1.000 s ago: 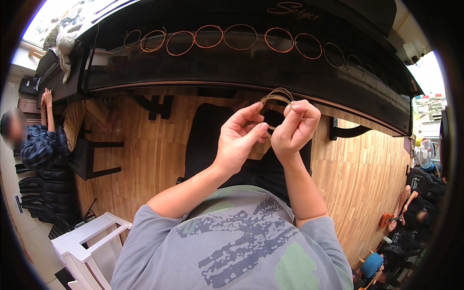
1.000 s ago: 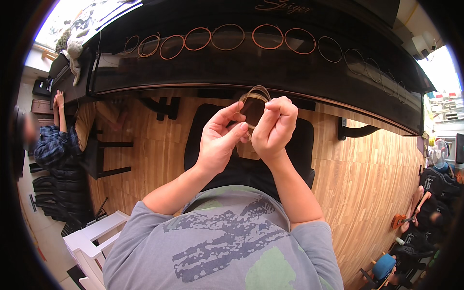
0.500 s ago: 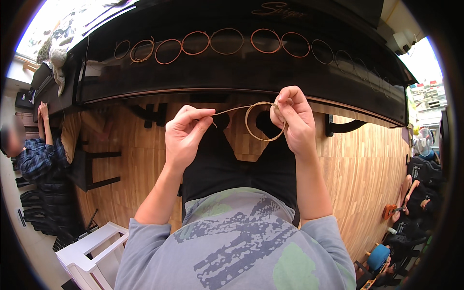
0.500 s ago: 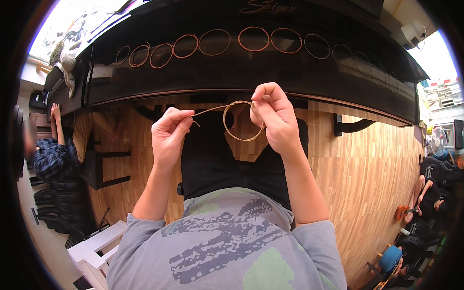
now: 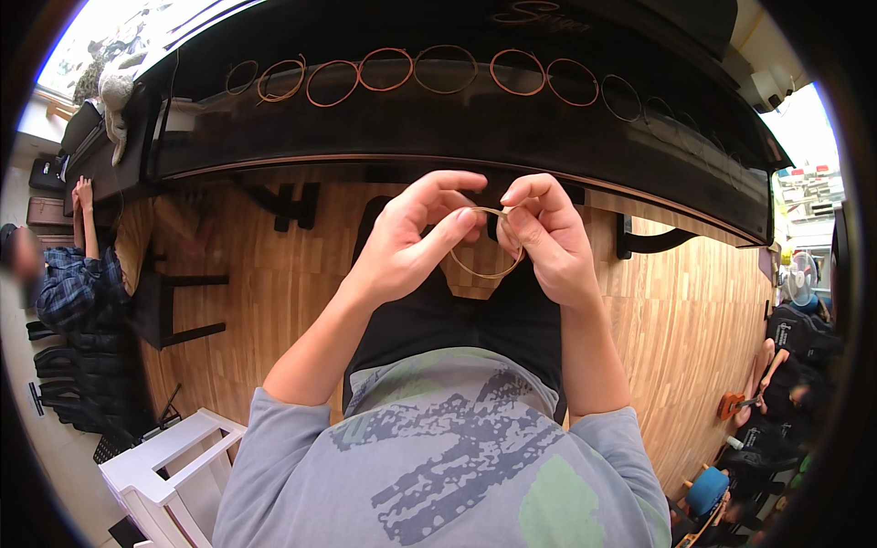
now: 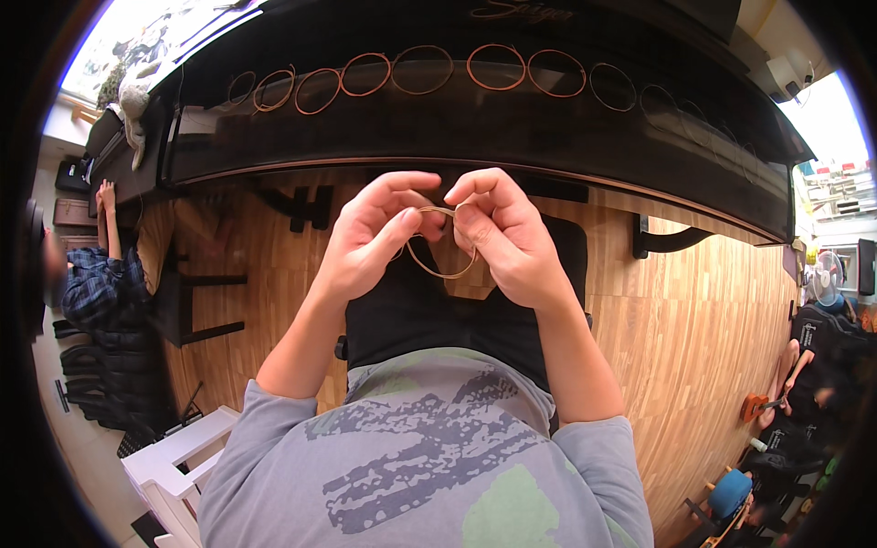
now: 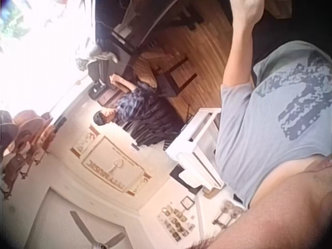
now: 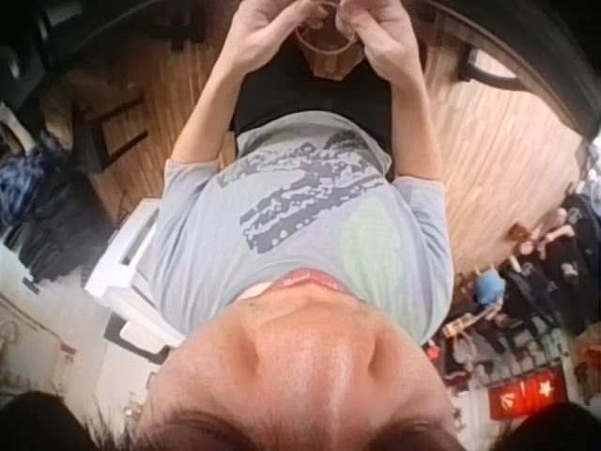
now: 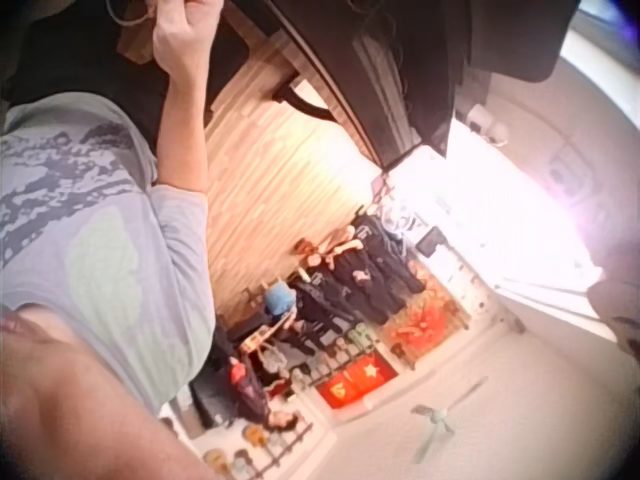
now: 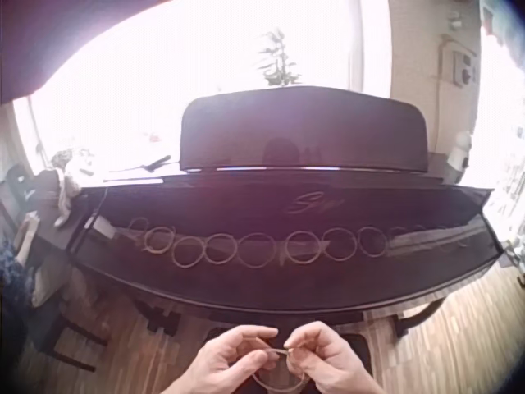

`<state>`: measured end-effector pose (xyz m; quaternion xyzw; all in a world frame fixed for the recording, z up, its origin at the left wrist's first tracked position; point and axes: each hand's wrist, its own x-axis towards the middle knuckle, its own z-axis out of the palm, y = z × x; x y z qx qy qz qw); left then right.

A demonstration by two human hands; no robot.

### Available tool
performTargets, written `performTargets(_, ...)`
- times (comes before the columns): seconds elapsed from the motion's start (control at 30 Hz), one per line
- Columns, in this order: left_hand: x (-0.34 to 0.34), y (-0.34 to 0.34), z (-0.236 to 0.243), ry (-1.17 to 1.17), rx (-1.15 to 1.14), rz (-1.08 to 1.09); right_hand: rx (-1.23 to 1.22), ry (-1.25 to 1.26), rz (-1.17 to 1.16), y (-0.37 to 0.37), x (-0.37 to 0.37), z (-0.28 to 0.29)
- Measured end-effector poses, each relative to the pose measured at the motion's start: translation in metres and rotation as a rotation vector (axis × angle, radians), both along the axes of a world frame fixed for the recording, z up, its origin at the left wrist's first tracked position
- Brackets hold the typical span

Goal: The person shapes copper wire into circular loops by hand, bending and twisting the ends to secure the shape. They place each completed loop on the piano lid alongside others.

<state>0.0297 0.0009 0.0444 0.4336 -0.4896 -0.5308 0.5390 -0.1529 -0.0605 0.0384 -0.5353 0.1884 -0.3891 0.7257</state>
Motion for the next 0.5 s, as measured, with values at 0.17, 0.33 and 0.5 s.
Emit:
performTargets(0.17,-0.004,-0.003,-0.001,-0.374,-0.018,0.112,-0.389,0.476,-0.16,0.002,-0.003,0.009)
performTargets(0.33,-0.02,0.0,0.009,-0.545,-0.14,0.194,-0.753,0.671,-0.33,0.007,-0.008,0.013)
performTargets(0.5,-0.029,-0.004,0.015,-0.415,-0.145,0.166,-0.962,0.742,-0.516,0.007,-0.014,0.033)
